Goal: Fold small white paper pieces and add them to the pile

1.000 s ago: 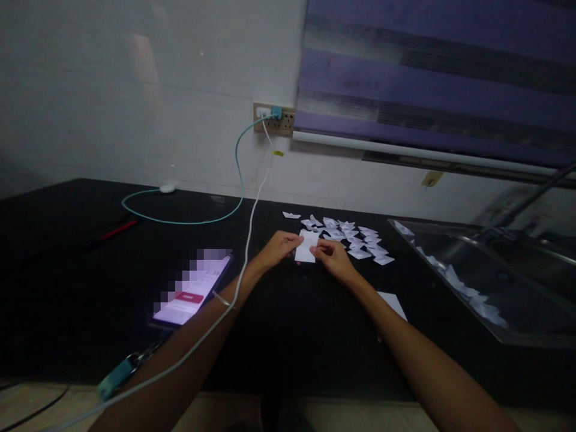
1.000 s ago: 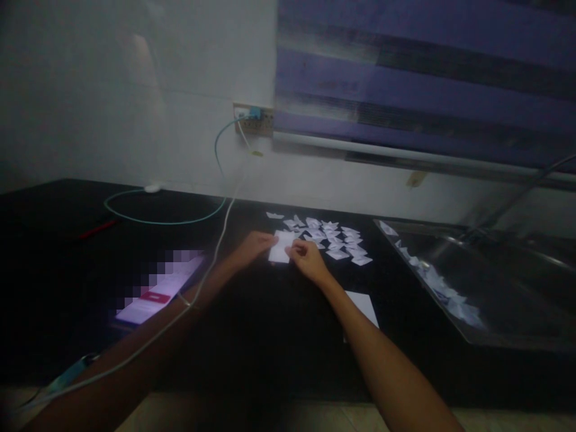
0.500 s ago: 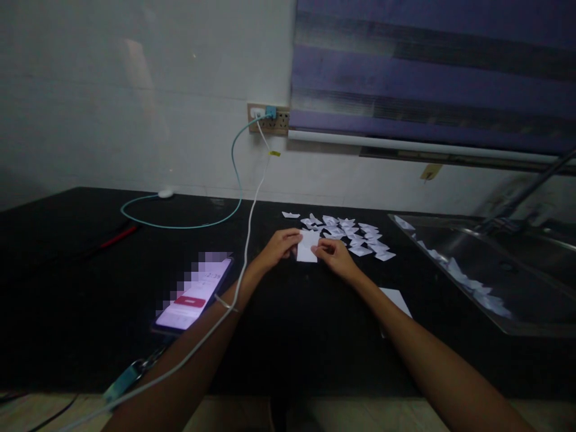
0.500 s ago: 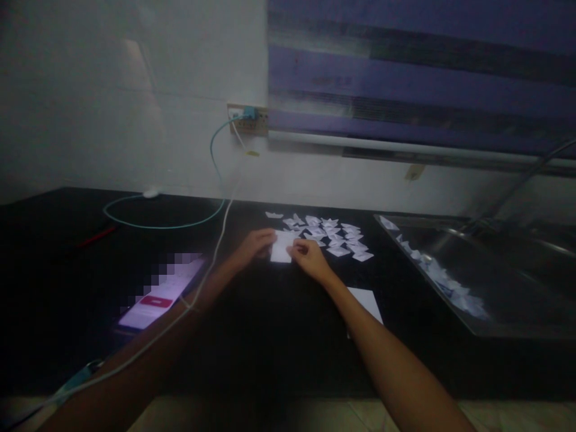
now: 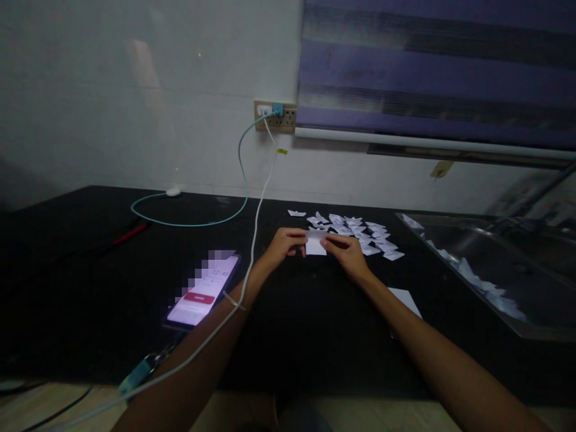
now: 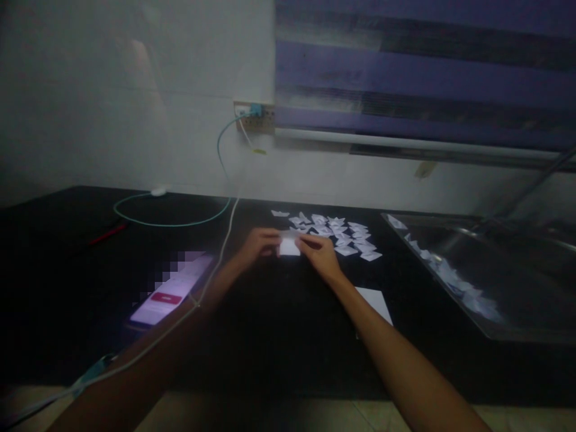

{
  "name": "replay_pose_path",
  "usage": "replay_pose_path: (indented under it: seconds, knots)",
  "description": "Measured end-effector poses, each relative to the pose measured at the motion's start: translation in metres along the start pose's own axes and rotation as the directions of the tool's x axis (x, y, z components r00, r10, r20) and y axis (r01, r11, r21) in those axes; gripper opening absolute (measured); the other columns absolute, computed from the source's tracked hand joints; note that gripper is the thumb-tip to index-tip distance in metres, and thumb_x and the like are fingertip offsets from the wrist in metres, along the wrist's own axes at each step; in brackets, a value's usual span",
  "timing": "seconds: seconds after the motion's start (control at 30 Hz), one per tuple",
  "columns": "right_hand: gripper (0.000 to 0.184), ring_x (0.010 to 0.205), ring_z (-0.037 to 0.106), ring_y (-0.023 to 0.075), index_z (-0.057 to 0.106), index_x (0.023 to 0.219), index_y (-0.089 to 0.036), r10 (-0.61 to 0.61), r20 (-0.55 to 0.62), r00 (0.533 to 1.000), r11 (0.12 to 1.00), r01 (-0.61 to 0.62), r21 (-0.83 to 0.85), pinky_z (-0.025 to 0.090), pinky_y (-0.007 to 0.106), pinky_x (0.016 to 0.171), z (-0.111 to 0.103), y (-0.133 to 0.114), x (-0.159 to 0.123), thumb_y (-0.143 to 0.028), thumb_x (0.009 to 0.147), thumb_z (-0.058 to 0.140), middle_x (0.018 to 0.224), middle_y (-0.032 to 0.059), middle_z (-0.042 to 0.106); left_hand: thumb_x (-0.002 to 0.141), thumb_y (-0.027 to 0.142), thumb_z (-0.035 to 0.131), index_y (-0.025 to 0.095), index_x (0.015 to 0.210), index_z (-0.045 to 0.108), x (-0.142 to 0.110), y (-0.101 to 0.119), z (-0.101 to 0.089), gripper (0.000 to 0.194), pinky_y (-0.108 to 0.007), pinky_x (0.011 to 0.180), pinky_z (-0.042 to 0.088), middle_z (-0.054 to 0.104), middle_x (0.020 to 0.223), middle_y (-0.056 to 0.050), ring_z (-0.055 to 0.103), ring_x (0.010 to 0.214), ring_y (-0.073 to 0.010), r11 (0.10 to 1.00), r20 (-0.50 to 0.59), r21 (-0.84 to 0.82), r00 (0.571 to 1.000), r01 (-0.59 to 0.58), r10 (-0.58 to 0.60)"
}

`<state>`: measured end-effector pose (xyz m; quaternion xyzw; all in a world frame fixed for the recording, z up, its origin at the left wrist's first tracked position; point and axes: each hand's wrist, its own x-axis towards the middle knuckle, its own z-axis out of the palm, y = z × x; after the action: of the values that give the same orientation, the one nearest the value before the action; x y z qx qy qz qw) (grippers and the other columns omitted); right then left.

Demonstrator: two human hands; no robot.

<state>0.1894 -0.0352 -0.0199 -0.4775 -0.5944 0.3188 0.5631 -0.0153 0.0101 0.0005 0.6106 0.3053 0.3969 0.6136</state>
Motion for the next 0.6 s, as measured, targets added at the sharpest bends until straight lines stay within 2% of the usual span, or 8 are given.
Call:
replay_pose_path:
  seconds: [0.1,0.17,0.2,0.27,0.33,0.4,0.47,0.6]
  knots:
    - [0.030,0.093,0.073,0.0276,0.084,0.098,-0.022,-0.026,-0.065,0.998,1.000,0.025,-0.014,0.055,0.045,0.089,-0.001,-0.002,0.000,-0.042,0.076,0.081,0.100,0.0081,0.082,0.085,0.049,0.068,0.012,0.111,0.071,0.008,-0.005,-0.001,0.045,-0.020,0.043,0.023,0.070,0.074,-0.006,0.067,0.058,-0.0130,0.991,0.050,-0.117,0.997,0.062,-0.057]
    - [0.026,0.095,0.072,0.0267,0.084,0.098,-0.023,-0.062,-0.047,0.997,0.998,0.060,-0.028,0.054,0.043,0.091,-0.001,-0.004,0.000,-0.037,0.078,0.078,0.101,0.0071,0.081,0.092,0.069,0.050,0.010,0.104,0.071,0.013,-0.008,-0.001,0.064,-0.022,0.041,0.022,0.069,0.070,-0.008,0.064,0.052,-0.0122,0.979,0.100,-0.077,0.979,0.188,-0.180]
    - [0.024,0.096,0.072,0.0262,0.084,0.098,-0.024,-0.075,-0.031,0.997,0.997,0.074,-0.032,0.053,0.043,0.091,-0.001,-0.005,0.000,-0.035,0.078,0.077,0.101,0.0067,0.081,0.094,0.073,0.043,0.009,0.101,0.072,0.014,-0.009,-0.001,0.071,-0.023,0.041,0.021,0.070,0.070,-0.010,0.063,0.052,-0.0120,0.977,0.143,-0.015,0.968,0.211,-0.207]
    - [0.021,0.095,0.071,0.0257,0.085,0.095,-0.025,-0.084,0.001,0.996,0.996,0.084,-0.025,0.053,0.042,0.089,-0.001,-0.007,0.000,-0.034,0.079,0.074,0.100,0.0065,0.081,0.096,0.072,0.039,0.009,0.099,0.073,0.013,-0.010,0.000,0.071,-0.023,0.043,0.022,0.073,0.072,-0.011,0.064,0.055,-0.0121,0.985,0.243,0.113,0.957,0.133,-0.157]
    - [0.020,0.094,0.070,0.0259,0.085,0.091,-0.025,-0.082,0.013,0.997,0.997,0.083,-0.010,0.053,0.041,0.087,-0.001,-0.009,-0.001,-0.035,0.078,0.074,0.098,0.0068,0.080,0.097,0.067,0.044,0.010,0.093,0.073,0.010,-0.009,0.001,0.065,-0.022,0.045,0.022,0.072,0.070,-0.010,0.063,0.057,-0.0118,0.980,0.316,0.193,0.942,0.052,-0.113]
    - [0.019,0.094,0.069,0.0257,0.085,0.090,-0.024,-0.080,0.018,0.997,0.997,0.080,-0.010,0.052,0.041,0.086,-0.002,-0.008,0.000,-0.034,0.078,0.073,0.098,0.0068,0.079,0.097,0.063,0.049,0.010,0.085,0.072,0.005,-0.006,0.002,0.059,-0.022,0.047,0.024,0.071,0.067,-0.008,0.061,0.058,-0.0115,0.975,0.334,0.223,0.938,0.013,-0.089]
    - [0.021,0.091,0.067,0.0240,0.085,0.094,-0.025,-0.058,0.022,0.998,0.998,0.058,-0.001,0.051,0.040,0.084,-0.003,-0.006,0.000,-0.032,0.079,0.072,0.097,0.0064,0.079,0.096,0.063,0.053,0.011,0.078,0.069,0.002,-0.003,0.003,0.057,-0.022,0.051,0.031,0.070,0.067,-0.007,0.061,0.060,-0.0120,0.975,0.334,0.220,0.941,-0.019,-0.057]
    - [0.030,0.081,0.064,0.0190,0.082,0.109,-0.024,0.048,0.038,0.998,0.992,-0.052,0.117,0.049,0.034,0.074,-0.003,0.001,0.001,-0.039,0.085,0.071,0.098,0.0069,0.076,0.095,0.064,0.056,0.013,0.069,0.063,0.000,-0.003,0.005,0.058,-0.025,0.062,0.045,0.065,0.062,-0.005,0.059,0.059,-0.0122,0.965,0.336,0.238,0.942,-0.108,0.023]
